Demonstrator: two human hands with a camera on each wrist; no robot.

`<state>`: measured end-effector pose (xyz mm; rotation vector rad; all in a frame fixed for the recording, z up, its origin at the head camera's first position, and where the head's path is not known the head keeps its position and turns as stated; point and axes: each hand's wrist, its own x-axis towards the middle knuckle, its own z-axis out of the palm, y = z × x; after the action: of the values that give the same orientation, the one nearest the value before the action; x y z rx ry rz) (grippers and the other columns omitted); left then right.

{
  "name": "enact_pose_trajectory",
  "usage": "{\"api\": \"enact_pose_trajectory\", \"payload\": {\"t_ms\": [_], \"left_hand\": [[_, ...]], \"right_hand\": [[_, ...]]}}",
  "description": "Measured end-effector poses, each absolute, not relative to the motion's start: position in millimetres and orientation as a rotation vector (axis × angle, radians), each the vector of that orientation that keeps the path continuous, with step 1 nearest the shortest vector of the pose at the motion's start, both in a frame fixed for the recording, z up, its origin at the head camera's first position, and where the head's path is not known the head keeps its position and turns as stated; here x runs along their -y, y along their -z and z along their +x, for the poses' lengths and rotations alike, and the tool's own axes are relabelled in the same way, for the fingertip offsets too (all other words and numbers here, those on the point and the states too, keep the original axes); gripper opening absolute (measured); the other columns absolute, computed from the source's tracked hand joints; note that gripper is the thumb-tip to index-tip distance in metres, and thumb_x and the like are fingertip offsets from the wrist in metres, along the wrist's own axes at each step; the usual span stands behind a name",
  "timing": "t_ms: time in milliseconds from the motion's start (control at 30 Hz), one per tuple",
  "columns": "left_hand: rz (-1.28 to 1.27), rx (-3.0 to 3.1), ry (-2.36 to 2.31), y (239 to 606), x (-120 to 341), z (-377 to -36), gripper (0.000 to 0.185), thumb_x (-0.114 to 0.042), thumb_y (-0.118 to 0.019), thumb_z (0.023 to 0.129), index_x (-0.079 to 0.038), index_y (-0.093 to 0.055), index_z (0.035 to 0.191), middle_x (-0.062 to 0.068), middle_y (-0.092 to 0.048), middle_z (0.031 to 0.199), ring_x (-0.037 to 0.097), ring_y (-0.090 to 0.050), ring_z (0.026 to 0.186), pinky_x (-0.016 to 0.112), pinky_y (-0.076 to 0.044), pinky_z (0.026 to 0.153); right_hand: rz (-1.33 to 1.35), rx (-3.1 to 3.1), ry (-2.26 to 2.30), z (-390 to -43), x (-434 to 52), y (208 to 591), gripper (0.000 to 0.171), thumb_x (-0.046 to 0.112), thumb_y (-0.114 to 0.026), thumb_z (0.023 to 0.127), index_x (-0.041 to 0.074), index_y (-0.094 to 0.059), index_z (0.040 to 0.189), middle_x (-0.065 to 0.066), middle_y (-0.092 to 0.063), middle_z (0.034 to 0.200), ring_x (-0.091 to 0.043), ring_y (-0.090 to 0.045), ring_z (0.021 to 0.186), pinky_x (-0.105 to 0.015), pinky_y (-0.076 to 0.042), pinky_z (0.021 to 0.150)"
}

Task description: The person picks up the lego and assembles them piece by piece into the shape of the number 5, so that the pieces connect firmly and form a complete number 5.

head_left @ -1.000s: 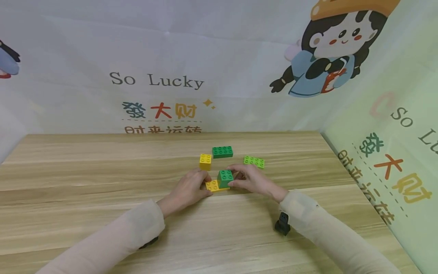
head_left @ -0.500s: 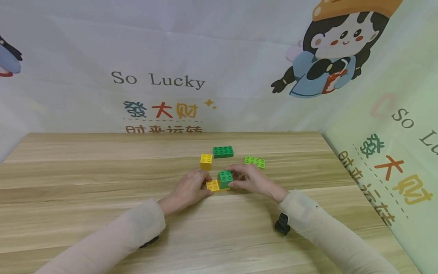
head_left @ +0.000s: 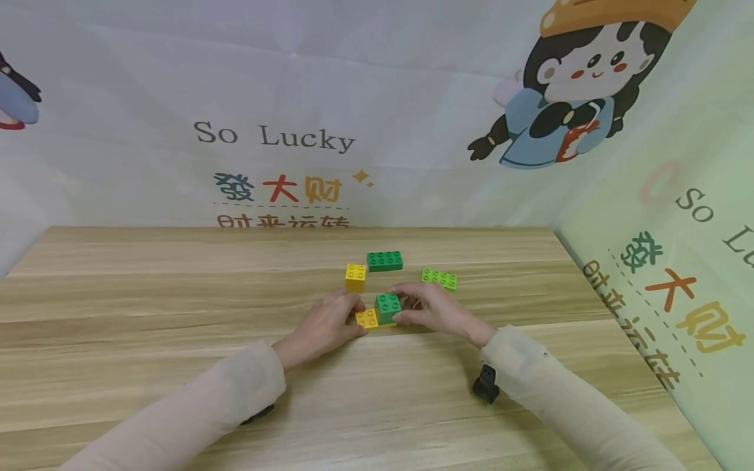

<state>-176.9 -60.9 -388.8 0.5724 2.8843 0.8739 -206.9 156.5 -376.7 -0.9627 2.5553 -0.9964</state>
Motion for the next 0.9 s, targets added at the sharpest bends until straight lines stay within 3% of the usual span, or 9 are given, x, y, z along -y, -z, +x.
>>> {"api": "enact_pose_trajectory", "payload": {"t_ms": [900], "left_hand": [[0.573, -2.888, -0.883, 387.9, 61.1, -175.8, 0.03, -0.014, -0.079, 0.074, -0.002, -0.065, 0.098, 0.006, -0.059, 0.091, 0.016, -0.049, 0.077, 0.031, -0.045, 0.071]], "right_hand": [[-1.011, -2.603, 0.93, -206.6, -156.5, 377.9, 0.042, 0.014, -0.068, 0.086, 0.0, -0.057, 0.124, -0.012, -0.067, 0.106, -0.005, -0.059, 0.072, -0.019, -0.049, 0.062]]}}
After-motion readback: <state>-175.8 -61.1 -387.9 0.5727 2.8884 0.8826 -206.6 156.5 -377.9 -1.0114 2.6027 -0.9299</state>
